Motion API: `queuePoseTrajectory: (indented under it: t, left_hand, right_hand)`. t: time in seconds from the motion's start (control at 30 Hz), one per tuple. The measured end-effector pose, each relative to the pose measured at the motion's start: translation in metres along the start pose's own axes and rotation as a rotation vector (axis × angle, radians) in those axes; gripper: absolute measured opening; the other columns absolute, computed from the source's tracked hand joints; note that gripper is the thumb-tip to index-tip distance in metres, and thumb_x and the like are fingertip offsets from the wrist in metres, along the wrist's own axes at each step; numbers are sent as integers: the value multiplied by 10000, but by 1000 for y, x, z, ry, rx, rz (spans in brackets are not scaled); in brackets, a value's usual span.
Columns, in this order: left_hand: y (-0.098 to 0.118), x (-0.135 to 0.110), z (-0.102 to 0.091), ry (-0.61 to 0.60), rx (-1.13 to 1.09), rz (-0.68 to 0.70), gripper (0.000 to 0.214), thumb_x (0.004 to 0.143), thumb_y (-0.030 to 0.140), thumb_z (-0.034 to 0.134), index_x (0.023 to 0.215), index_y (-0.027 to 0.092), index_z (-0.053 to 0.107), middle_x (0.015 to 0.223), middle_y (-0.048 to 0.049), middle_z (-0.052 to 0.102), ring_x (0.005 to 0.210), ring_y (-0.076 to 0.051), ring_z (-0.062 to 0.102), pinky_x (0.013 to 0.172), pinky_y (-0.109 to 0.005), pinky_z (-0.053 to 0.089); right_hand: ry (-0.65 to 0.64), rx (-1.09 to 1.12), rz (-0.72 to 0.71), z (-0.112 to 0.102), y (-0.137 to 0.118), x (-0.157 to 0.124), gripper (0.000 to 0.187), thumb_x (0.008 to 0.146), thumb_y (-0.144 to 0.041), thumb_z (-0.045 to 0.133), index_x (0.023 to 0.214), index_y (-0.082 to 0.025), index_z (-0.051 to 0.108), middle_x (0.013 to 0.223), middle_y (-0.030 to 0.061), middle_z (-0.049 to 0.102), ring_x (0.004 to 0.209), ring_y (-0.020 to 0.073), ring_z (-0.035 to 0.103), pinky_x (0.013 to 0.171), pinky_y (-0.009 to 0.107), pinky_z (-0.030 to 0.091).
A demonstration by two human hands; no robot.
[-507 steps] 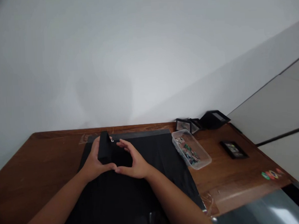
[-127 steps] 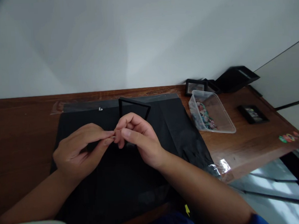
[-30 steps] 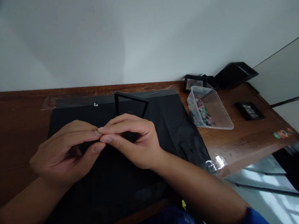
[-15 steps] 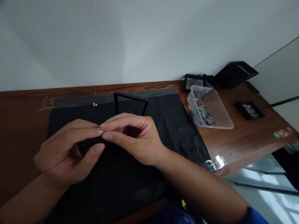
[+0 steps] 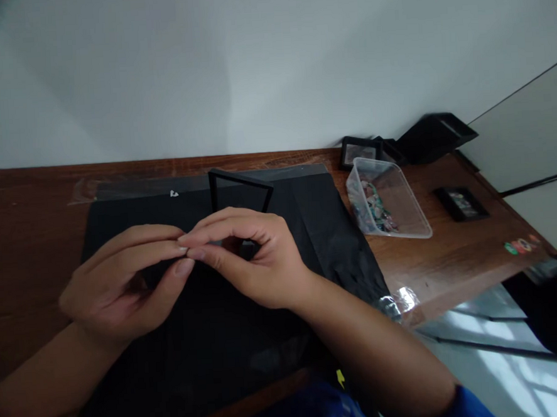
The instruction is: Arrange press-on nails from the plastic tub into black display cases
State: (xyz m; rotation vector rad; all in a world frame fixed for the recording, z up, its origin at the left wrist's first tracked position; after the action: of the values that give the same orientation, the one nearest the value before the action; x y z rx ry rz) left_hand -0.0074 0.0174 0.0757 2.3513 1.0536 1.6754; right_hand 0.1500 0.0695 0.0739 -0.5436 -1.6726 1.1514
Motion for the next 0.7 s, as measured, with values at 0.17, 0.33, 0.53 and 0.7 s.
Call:
queuePoseTrajectory:
  t: [0.17, 0.33, 0.53, 0.7]
  left_hand:
    - [-1, 0, 0, 2, 28, -11, 222, 948, 3, 722, 1083, 179, 721, 1059, -16, 779, 935, -115, 752, 841, -225, 625]
    - [-1, 0, -3, -4, 43, 8, 231, 944, -30, 684, 1026, 185, 712, 1089, -29, 759, 930, -109, 735, 784, -232, 602]
    - [-1, 1, -2, -4, -1, 0, 237, 945, -14, 681, 1062, 190, 715, 1096, -25, 775, 918, -114, 733, 790, -261, 605]
    - [-1, 0, -2, -9, 21, -27, 264, 941, -24, 678, 1072, 201, 722, 1130, -23, 770, 947, -106, 740, 763, -217, 602]
  right_hand:
    - [25, -66, -49, -1, -3, 0, 124, 945, -126, 837, 1022, -218, 869, 1017, 53, 848, 885, 148, 781, 745, 259, 634]
    - [-11, -81, -59, 3, -5, -1, 137, 954, -122, 825, 1042, -219, 861, 1023, 53, 840, 895, 155, 782, 763, 275, 640]
    - [-6, -126, -96, 3, -8, -3, 152, 956, -113, 817, 1057, -221, 850, 1033, 49, 835, 901, 153, 776, 772, 280, 640]
    - [2, -173, -157, 3, -11, -3, 159, 952, -93, 811, 1058, -210, 836, 1046, 53, 835, 922, 155, 784, 799, 281, 644]
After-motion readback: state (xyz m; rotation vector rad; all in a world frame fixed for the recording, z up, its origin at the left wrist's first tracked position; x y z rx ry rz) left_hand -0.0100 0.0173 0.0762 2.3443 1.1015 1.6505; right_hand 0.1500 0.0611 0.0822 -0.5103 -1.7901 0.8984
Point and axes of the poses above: each hand's wrist, its own x-axis towards the middle knuckle, its own z-axis out of the palm, y = z × x, the point moved 7 cm from there along x, towards the middle knuckle
